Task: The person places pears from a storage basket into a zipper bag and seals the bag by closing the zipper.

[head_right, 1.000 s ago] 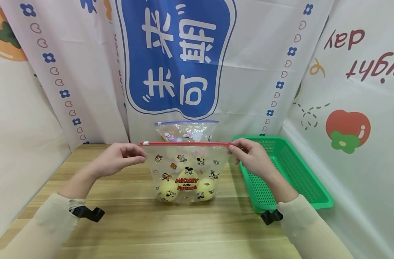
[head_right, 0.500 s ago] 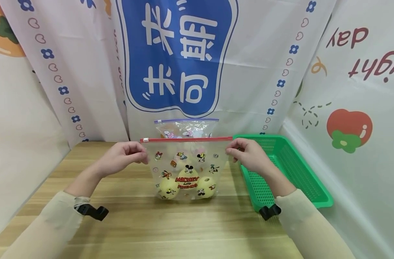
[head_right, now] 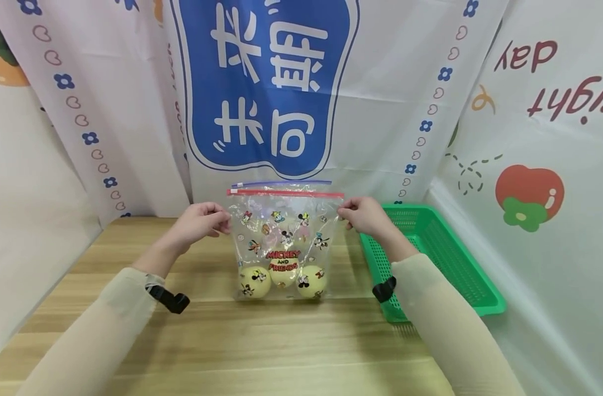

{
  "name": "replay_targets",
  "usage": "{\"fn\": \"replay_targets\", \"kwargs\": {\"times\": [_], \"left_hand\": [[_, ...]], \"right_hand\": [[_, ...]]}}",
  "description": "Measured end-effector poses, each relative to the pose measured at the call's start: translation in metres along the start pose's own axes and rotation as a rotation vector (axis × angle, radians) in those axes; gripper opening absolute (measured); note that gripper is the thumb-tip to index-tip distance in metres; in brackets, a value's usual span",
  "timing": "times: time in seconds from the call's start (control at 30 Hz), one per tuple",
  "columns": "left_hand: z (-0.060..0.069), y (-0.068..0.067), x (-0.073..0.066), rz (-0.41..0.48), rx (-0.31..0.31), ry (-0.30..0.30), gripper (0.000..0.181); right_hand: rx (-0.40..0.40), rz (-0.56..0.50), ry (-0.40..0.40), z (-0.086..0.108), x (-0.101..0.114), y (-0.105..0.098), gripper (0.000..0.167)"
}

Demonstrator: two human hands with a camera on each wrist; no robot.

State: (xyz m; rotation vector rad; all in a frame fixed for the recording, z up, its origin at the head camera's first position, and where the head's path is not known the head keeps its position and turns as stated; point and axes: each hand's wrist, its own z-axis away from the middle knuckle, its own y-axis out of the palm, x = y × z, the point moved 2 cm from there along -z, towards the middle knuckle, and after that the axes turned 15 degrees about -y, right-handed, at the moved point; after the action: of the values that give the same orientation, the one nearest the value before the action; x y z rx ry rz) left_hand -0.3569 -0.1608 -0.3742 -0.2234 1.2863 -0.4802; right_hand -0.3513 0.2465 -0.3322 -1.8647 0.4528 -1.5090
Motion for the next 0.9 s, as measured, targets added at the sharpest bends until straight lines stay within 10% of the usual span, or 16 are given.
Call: {"fn": "replay_targets", "kwargs": {"times": [0.37,0.9], "left_hand": [[-0.028,0.013,0.005,0.07,-0.087,-0.107,0.028],[-0.019,0.009,0.014,-0.009,-0.087,-0.069,0.044]], "right_hand": [[0.019,0.12,0.074,-0.044,-0.007,0.02,0.022],[-0.017,0.091,0.04,-0.02,-0.008,0.013,0.043]]}}
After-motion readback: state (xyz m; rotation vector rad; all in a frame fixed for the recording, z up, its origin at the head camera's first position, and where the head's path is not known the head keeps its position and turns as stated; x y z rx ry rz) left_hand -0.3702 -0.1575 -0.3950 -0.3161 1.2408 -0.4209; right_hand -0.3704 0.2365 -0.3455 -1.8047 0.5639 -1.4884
